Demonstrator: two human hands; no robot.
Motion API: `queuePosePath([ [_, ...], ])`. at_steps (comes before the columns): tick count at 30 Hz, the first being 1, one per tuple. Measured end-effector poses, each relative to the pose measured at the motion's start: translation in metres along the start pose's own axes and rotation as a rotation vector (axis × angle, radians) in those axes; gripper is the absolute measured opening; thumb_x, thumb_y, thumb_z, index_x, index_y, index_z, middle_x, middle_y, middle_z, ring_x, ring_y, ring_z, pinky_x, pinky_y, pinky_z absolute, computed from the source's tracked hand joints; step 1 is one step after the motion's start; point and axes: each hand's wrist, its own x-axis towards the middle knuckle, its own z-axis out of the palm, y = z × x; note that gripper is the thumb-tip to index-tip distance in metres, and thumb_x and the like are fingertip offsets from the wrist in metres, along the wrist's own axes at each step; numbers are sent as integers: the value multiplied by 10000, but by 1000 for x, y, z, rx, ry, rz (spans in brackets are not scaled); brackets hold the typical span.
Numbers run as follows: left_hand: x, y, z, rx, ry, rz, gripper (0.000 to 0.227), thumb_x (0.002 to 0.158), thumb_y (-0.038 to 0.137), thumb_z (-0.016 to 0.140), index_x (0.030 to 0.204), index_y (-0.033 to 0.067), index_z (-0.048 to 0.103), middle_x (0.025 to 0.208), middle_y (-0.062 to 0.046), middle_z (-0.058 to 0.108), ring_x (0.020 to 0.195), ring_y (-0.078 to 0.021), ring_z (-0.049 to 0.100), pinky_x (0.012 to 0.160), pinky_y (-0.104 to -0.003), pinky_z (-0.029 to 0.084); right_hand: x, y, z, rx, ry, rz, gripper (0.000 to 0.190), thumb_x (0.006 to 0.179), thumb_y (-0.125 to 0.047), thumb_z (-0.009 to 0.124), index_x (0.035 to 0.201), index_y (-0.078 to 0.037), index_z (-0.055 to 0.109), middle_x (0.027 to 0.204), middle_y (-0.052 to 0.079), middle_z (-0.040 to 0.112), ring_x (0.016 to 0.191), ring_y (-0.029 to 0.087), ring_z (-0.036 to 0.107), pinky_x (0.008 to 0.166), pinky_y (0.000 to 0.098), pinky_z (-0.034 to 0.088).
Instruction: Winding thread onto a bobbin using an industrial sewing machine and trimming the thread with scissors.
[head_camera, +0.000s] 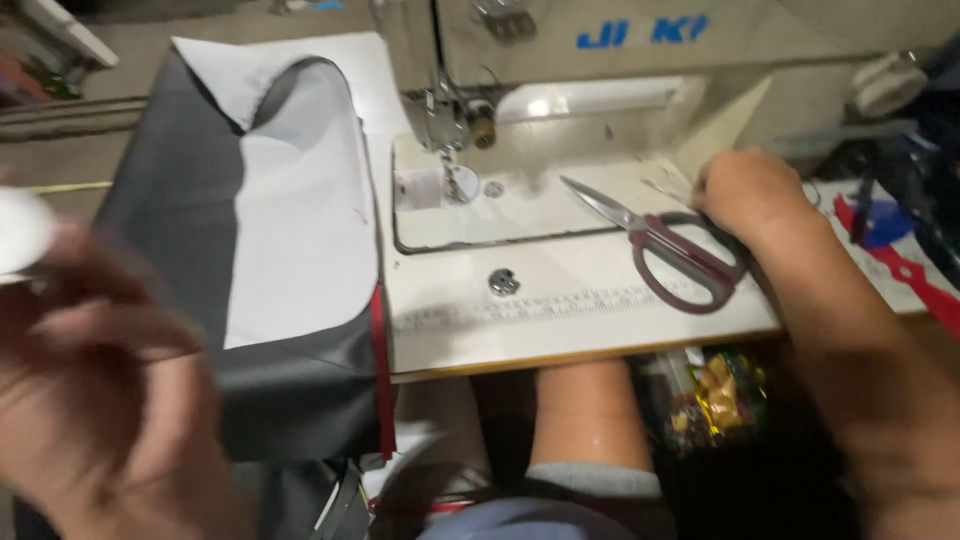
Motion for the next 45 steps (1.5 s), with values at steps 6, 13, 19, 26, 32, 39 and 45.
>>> queuePosePath([
  [6, 6, -77, 37, 731, 62, -99, 299, 837, 259, 727, 1035, 36, 716, 1116, -129, 715, 797, -208, 769, 443, -137, 497, 18, 6, 14, -120, -34, -59, 258, 911, -283, 634, 1032, -227, 855, 1090, 143, 806, 1057, 388, 732, 875, 474, 589],
  [13, 23, -174, 47, 633, -200, -456, 462, 851, 135, 718, 1229, -129, 680, 1147, -294, 734, 966, -428, 766, 711, -285, 664, 15, 6, 9, -15, 95, -98, 295, 768, -452, 755, 903, -193, 799, 998, 133, 787, 1004, 358, 709, 775, 435, 540],
  [19, 30, -253, 113, 423, -360, -385, 404, 872, 145, 732, 1199, -90, 707, 1152, -216, 726, 924, -306, 738, 768, -277, 638, -84, 8, -14, 548, 629, -598, 194, 736, -60, 683, 928, -60, 706, 1068, 137, 739, 975, 337, 681, 846, 428, 503],
  [26, 28, -363, 136, 265, -617, -533, 307, 919, 123, 747, 1158, -68, 732, 1209, -170, 731, 959, -199, 711, 912, -296, 633, -156, 130, -12, 541, 859, -213, 151, 965, -52, 784, 1114, -62, 757, 1066, 41, 757, 964, 128, 674, 955, 271, 494],
  [32, 41, -455, 129, 314, -722, -665, 330, 878, 126, 755, 1111, -105, 729, 974, -251, 734, 832, -293, 745, 856, -327, 648, -190, 176, -31, 581, 1046, -116, 196, 1257, 78, 432, 1383, 191, 531, 1250, 306, 553, 1130, 357, 587, 1034, 427, 453],
  [39, 59, -473, 115, 629, -636, -874, 394, 823, 226, 762, 1095, -59, 750, 896, -177, 743, 806, -282, 774, 690, -263, 616, -183, 168, -45, 91, 970, -303, 134, 1013, 20, 690, 1140, 63, 702, 1073, 200, 712, 952, 342, 655, 943, 420, 513],
  [45, 68, -472, 107, 639, -568, -896, 360, 813, 223, 765, 1072, -27, 756, 1121, -125, 774, 815, -280, 776, 655, -265, 605, -179, 146, -47, 92, 1004, -259, 74, 1016, 37, 715, 1074, 79, 700, 1008, 188, 692, 909, 335, 629, 911, 425, 506],
])
